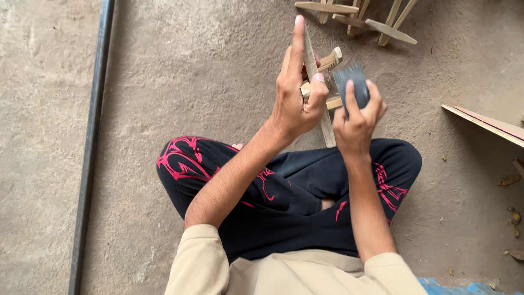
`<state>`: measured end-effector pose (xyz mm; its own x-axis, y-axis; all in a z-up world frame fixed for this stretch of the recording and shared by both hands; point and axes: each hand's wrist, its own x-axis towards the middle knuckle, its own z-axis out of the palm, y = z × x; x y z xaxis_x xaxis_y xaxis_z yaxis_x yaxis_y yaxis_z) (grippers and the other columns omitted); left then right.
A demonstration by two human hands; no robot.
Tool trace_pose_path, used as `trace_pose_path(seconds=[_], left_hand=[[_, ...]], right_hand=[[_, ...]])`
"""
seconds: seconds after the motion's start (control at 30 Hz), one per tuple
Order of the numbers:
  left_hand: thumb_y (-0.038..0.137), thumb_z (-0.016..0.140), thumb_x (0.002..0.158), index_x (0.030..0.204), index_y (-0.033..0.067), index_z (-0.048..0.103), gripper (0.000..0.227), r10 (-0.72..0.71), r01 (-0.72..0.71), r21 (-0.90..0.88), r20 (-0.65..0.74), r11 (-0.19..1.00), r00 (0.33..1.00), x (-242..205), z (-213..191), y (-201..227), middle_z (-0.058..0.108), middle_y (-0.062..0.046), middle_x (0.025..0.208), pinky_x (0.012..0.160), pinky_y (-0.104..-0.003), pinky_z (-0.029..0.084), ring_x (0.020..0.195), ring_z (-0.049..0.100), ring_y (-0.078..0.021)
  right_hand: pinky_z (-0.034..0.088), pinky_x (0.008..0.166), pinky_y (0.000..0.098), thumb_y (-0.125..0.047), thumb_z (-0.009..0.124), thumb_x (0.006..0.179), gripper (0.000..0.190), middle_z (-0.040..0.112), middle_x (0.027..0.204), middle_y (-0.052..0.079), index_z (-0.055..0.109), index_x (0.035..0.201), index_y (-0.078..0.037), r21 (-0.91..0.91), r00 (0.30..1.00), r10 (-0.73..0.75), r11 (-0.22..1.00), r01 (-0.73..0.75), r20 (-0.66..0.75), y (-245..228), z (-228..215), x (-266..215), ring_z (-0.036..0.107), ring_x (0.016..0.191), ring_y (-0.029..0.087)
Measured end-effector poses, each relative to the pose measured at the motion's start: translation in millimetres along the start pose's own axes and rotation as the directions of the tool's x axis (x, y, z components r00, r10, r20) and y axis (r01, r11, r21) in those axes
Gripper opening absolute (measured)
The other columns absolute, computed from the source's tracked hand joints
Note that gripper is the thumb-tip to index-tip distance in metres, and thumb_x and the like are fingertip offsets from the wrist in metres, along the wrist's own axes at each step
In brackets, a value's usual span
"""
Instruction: The person sits cross-legged on the floor and sands a small wooden chair with a sanding block. They hold the chair in one hand and rub the sanding block over the legs, seat, and backrest repeatedly.
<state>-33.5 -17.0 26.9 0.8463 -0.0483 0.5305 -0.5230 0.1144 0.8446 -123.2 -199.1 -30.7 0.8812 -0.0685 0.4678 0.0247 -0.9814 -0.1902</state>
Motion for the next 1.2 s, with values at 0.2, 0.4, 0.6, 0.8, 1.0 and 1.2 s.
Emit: trace_pose_path(seconds=[0.2, 0.4, 0.6, 0.8, 1.0, 1.2], left_hand=[[0.007, 0.051, 0.095, 0.165, 0.0057, 0.011, 0.080, 0.102, -0.099, 0.101, -0.024, 0.990, 0.994, 11, -1, 5, 0.050, -0.022, 0.131, 0.098, -0.037, 0.053, 0.108, 0.060, -0.0276], [0.013, 0.052, 0.094, 0.164, 0.0032, 0.012, 0.081, -0.010, 0.009, 0.036, 0.027, 0.999, 1.000, 1, -2, 2, 0.055, -0.014, 0.113, 0.085, -0.032, 0.054, 0.089, 0.058, -0.0205], [0.013, 0.051, 0.092, 0.164, 0.0020, 0.014, 0.082, 0.007, -0.008, 0.066, 0.019, 0.998, 1.000, 4, -5, -3, 0.056, -0.013, 0.110, 0.080, -0.032, 0.053, 0.083, 0.055, -0.0192], [0.021, 0.050, 0.091, 0.166, -0.0011, 0.016, 0.086, -0.006, 0.006, 0.031, 0.018, 0.999, 1.000, 5, -4, -9, 0.060, -0.017, 0.124, 0.078, -0.031, 0.058, 0.085, 0.060, -0.0163], [0.022, 0.048, 0.089, 0.162, -0.0023, 0.018, 0.083, 0.011, -0.012, 0.024, 0.008, 1.000, 1.000, 5, -7, -7, 0.044, -0.025, 0.155, 0.081, -0.031, 0.058, 0.090, 0.061, -0.0176], [0.019, 0.046, 0.095, 0.166, -0.0009, 0.015, 0.080, -0.084, 0.084, 0.021, 0.027, 0.996, 0.996, -2, -16, -16, 0.038, -0.013, 0.160, 0.083, -0.024, 0.056, 0.089, 0.060, -0.0122]], right_hand=[[0.037, 0.117, 0.0523, 0.000, 0.064, 0.082, 0.058, 0.050, 0.147, 0.029, 0.068, 0.139, -0.003, 0.017, 0.995, -0.024, 1.000, 0.026, -0.094, 1, -12, -13, 0.050, 0.136, 0.043], [0.038, 0.119, 0.0528, 0.000, 0.064, 0.089, 0.056, 0.048, 0.150, 0.031, 0.067, 0.144, -0.003, 0.060, 0.998, 0.002, 0.998, 0.002, -0.065, 9, 3, -21, 0.050, 0.137, 0.046], [0.041, 0.115, 0.0511, 0.001, 0.066, 0.085, 0.056, 0.048, 0.146, 0.030, 0.067, 0.141, -0.004, 0.068, 0.993, 0.046, 0.997, -0.038, -0.110, 18, 11, -54, 0.053, 0.132, 0.046], [0.045, 0.117, 0.0467, -0.003, 0.063, 0.097, 0.049, 0.046, 0.148, 0.028, 0.060, 0.145, 0.002, 0.316, 0.943, 0.285, 0.922, -0.222, -0.171, 13, 21, -87, 0.054, 0.134, 0.041], [0.047, 0.113, 0.0468, -0.036, 0.066, 0.102, 0.058, 0.045, 0.145, 0.028, 0.057, 0.147, 0.000, 0.257, 0.967, 0.023, 0.965, 0.045, -0.255, 18, 42, -41, 0.052, 0.132, 0.041], [0.049, 0.103, 0.0495, -0.029, 0.060, 0.113, 0.044, 0.048, 0.142, 0.027, 0.057, 0.149, -0.005, 0.138, 0.960, -0.031, 0.988, 0.072, -0.279, 27, 54, -46, 0.052, 0.121, 0.038]])
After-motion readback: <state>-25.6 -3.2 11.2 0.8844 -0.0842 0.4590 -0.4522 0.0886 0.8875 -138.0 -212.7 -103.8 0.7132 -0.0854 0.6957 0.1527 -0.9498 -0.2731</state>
